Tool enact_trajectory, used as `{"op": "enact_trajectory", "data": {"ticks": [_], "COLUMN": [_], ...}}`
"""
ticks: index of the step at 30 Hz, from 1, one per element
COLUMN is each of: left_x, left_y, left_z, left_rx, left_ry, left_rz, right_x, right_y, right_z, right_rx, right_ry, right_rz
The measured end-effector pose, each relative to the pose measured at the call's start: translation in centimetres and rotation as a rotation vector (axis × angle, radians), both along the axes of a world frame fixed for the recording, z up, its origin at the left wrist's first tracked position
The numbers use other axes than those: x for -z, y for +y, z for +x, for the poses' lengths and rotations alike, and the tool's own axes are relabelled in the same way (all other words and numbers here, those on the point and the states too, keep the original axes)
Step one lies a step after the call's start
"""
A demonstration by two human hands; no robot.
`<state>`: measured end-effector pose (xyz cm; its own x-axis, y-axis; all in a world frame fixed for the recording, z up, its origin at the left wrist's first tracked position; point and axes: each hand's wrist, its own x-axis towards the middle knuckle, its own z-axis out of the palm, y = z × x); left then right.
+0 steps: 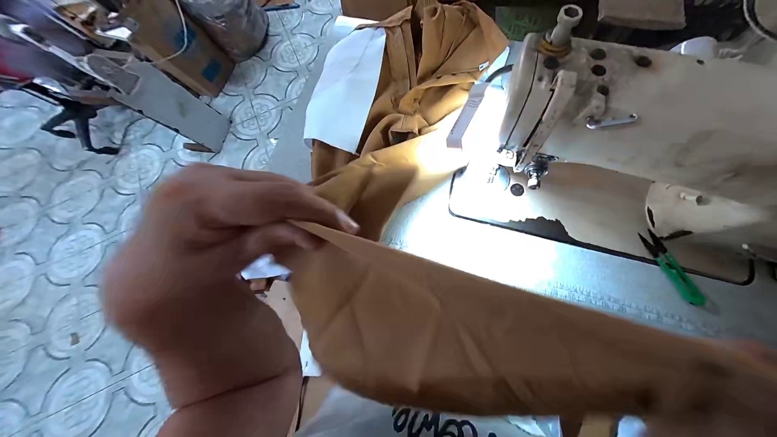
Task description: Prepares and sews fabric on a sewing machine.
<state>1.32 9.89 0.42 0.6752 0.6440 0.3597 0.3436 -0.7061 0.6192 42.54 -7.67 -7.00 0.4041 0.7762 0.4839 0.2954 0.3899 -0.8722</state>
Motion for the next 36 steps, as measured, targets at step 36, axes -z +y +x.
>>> {"op": "enact_trajectory", "data": {"ticks": [36], "left_x": [14.4], "left_y": [0.1], "left_z": [15.1], "left_rx": [0.026], "left_ry": [0.555], "left_rz": [0.214], "right_x": [10.9], "right_y": [10.3], "right_z": [-9.4], "right_rx": [0.097], "right_ry": [-0.483], "right_rz": [-0.272]}}
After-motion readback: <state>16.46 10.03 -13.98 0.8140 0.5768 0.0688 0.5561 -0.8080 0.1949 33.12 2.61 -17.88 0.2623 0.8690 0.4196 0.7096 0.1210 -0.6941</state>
